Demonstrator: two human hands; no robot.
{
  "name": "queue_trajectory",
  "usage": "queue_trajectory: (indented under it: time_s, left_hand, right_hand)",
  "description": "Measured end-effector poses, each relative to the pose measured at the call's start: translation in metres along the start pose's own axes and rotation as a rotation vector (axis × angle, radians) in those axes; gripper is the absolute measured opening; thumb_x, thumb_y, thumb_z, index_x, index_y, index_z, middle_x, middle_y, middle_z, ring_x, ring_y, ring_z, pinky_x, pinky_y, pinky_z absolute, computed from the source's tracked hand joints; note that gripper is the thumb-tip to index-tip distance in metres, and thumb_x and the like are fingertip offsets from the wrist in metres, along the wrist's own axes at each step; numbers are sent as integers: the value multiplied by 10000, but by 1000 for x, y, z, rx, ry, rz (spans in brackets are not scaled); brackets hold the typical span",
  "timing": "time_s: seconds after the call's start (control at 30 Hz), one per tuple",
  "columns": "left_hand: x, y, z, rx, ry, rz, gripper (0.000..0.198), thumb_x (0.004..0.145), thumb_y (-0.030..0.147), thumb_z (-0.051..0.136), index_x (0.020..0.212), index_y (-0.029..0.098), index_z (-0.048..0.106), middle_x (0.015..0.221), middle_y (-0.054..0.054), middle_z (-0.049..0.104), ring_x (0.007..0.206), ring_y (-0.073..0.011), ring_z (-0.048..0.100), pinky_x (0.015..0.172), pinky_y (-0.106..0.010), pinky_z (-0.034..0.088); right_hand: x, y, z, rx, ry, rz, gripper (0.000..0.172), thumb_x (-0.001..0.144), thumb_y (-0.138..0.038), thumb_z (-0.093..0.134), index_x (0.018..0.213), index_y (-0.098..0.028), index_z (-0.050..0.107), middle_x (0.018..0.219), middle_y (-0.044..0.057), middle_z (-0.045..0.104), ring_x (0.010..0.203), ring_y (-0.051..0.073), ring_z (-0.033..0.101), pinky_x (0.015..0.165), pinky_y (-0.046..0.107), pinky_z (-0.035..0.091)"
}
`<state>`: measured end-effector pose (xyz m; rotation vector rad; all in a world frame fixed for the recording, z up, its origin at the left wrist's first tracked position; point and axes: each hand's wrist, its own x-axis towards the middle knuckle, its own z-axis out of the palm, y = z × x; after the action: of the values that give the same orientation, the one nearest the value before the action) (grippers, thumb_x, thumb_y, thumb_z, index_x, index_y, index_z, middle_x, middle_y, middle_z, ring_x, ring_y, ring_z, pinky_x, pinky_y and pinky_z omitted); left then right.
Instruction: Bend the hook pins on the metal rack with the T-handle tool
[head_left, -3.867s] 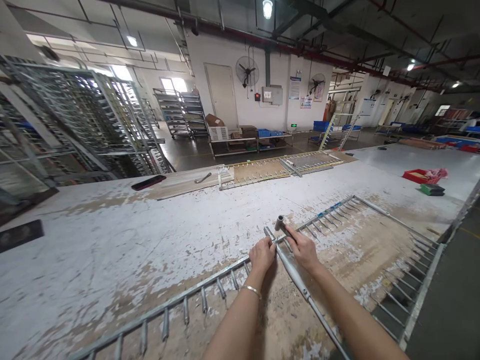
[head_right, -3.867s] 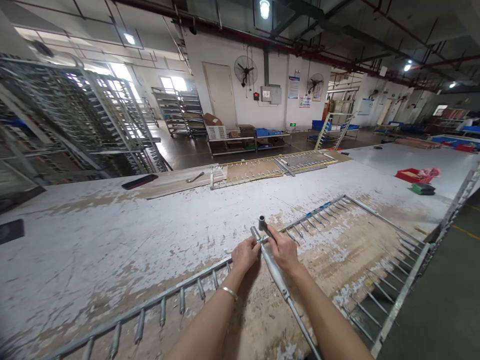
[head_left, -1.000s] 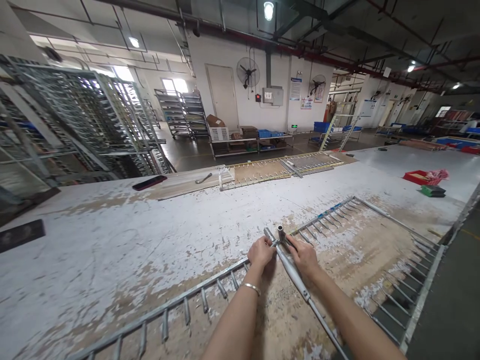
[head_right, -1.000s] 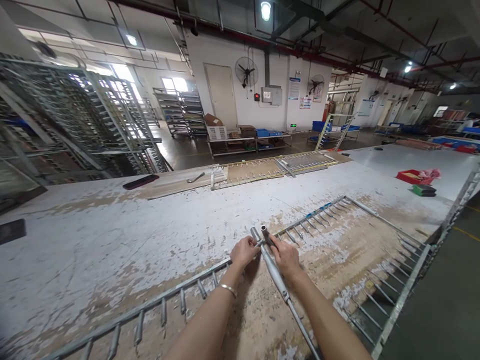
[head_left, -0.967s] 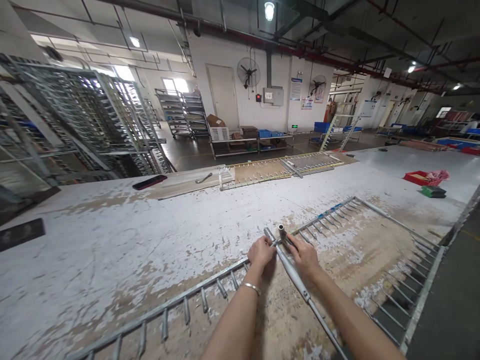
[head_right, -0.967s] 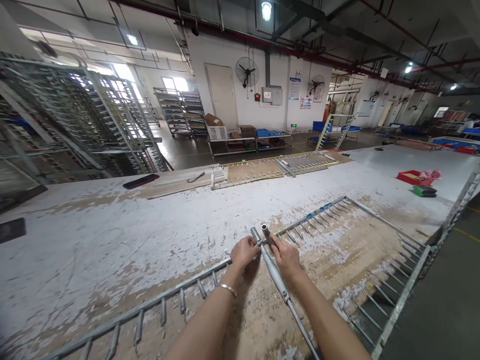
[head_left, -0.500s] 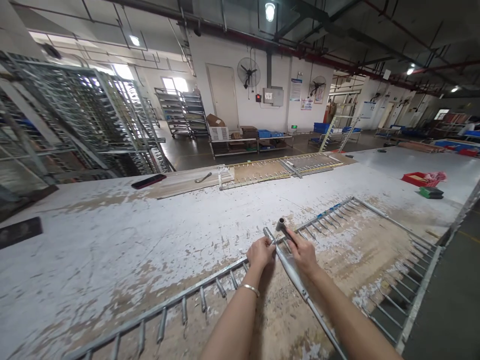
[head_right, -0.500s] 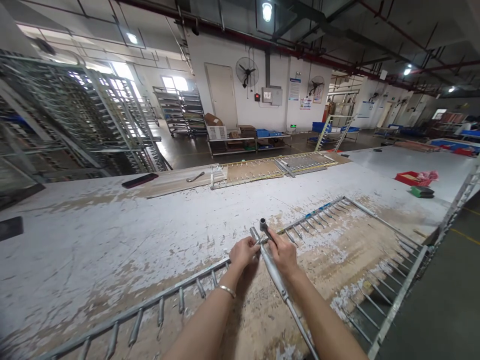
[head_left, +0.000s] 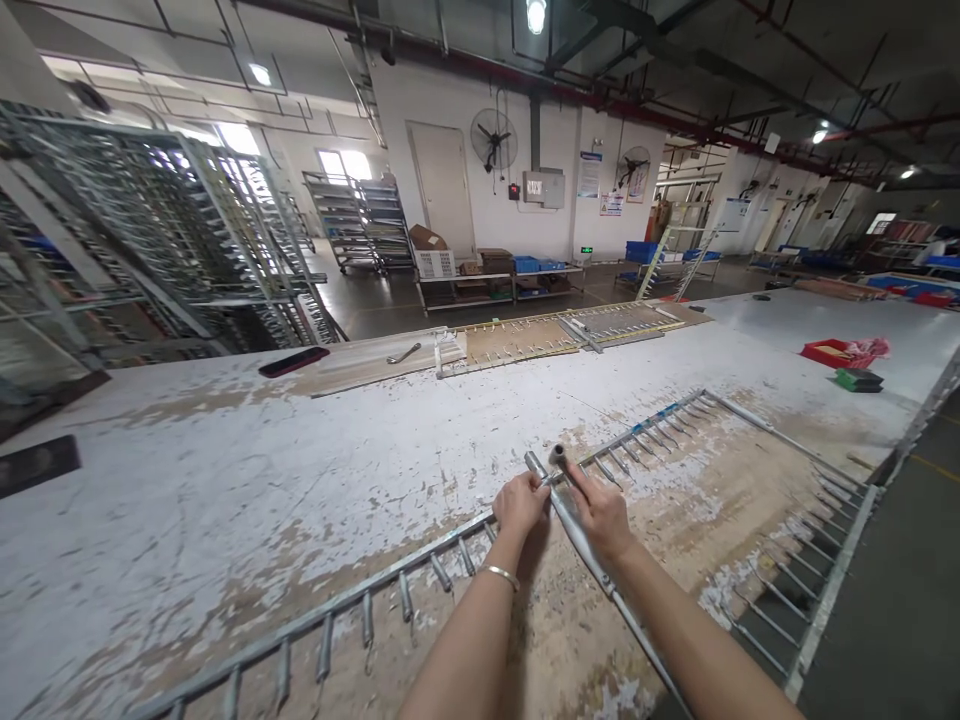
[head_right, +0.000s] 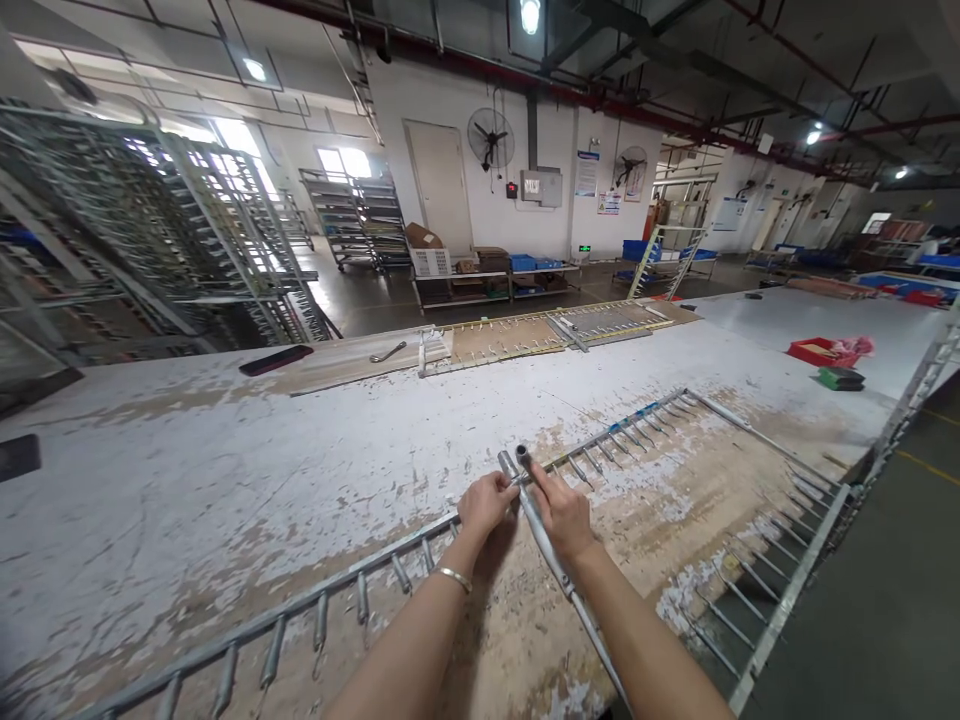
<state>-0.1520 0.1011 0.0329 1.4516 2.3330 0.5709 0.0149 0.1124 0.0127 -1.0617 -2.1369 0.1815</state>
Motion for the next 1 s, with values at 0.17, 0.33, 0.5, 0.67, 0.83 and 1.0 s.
queue_trajectory:
  time_s: [0.17, 0.33, 0.5, 0.67, 0.83, 1.0]
  left_hand:
    - [-3, -4, -1, -3, 13, 34, 177, 812, 401, 589, 843, 246, 671, 865, -30, 728, 882, -204, 655, 697, -250, 400]
    - [-7, -20, -6, -111, -62, 275, 214, 857, 316, 550, 1003, 271, 700, 1021, -18, 727, 946, -178, 638, 779, -240, 420]
    - [1, -34, -22, -66, -281, 505, 272, 754, 102, 594, 948, 234, 730, 961, -18, 728, 927, -177, 638, 831, -234, 438]
    - [7, -33, -28, -64, -335, 580, 229, 767, 127, 606, 917, 234, 742, 944, -11, 731, 891, -159, 643, 814, -214, 436]
    - [0, -14, -12, -24, -92, 155, 163, 803, 359, 617, 877, 260, 723, 916, -6, 738, 886, -181, 655, 696, -232, 429]
    - [-6, 5, -1, -21, -13, -87, 130, 769, 365, 642, 847, 288, 713, 909, 3, 747, 881, -191, 672, 638, -233, 417]
  right_hand:
    - [0, 9, -6, 54, -59, 83, 426, 947, -249, 440, 1361, -273, 536, 1116, 64, 717, 952, 209, 681, 809, 297, 523]
    - [3, 9, -19, 365, 145, 180, 420, 939, -327, 453, 1322, -206, 577, 1228, 97, 667, 1072, 238, 652, 894, 360, 526]
    - [-5, 17, -19, 502, 176, 284, 446, 899, -419, 513, 1248, -171, 636, 1229, 132, 660, 1139, 272, 618, 952, 414, 497]
    - [-7, 21, -17, 522, 188, 306, 458, 883, -429, 523, 1219, -146, 655, 1173, 141, 687, 1097, 286, 638, 931, 431, 508]
    - [1, 12, -23, 517, 219, 313, 439, 905, -383, 500, 1275, -179, 620, 1053, 86, 733, 978, 259, 673, 819, 374, 556]
    - [14, -2, -30, 465, 244, 234, 450, 930, -353, 478, 1335, -176, 561, 1216, 102, 669, 1102, 244, 632, 921, 359, 519]
